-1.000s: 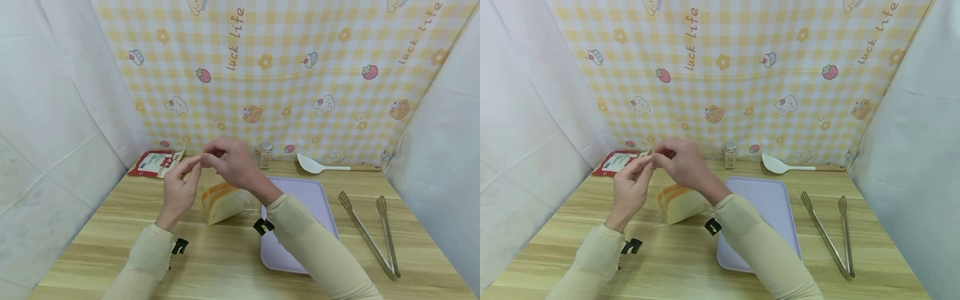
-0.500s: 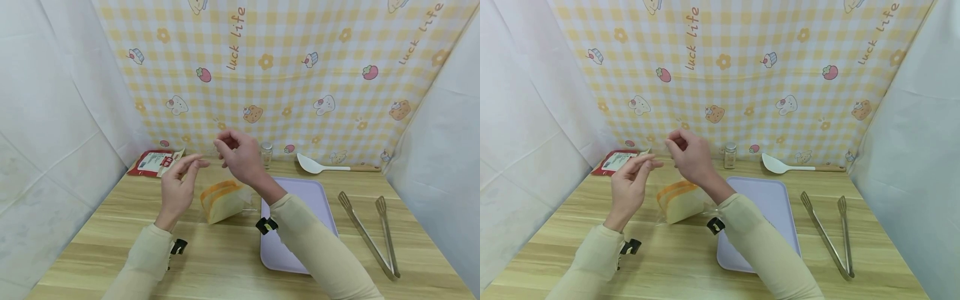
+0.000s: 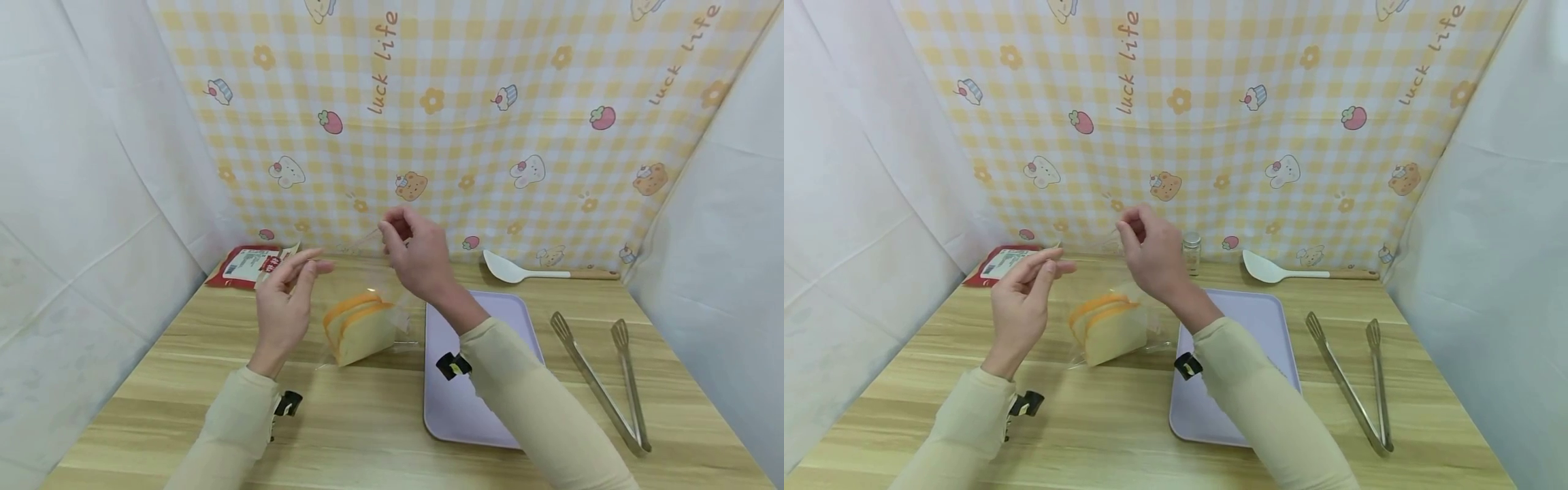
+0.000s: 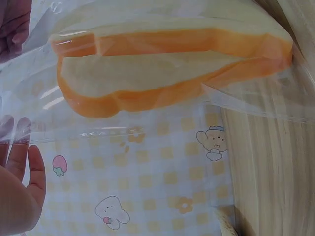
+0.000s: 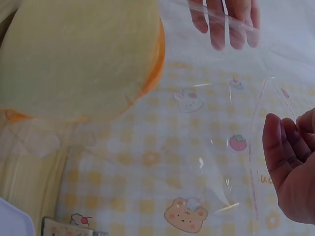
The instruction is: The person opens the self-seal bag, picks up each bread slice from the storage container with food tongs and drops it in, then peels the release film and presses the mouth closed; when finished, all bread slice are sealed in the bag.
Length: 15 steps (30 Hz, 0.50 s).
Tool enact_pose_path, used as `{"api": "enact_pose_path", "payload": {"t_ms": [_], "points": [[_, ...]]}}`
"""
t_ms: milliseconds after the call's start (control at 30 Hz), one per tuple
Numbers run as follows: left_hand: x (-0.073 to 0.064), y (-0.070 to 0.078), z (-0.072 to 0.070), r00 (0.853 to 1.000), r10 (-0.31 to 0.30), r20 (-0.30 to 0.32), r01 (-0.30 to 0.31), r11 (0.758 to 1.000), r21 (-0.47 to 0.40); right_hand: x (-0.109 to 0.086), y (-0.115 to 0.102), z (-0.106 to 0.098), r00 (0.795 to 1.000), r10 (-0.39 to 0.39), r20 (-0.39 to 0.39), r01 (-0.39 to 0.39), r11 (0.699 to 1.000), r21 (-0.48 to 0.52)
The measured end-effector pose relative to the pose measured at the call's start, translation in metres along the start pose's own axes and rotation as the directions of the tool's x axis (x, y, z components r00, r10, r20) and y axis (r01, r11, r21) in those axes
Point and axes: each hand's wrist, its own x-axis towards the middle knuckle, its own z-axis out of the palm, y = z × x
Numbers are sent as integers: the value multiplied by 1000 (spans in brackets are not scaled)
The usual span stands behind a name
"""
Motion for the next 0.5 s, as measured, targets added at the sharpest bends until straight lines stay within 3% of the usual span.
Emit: {"api": "enact_pose_path", "payload": {"t_ms": [300,500], "points": [[-1,-3,-4,1000,9,-20,-9,1000,1,3,15,-30,987,-79,-143,51,981,-187],[-2,-3,-5,999,-14,-33,15,1000,13,0,24,-47,979,16,-202,-56,980,-193]]}}
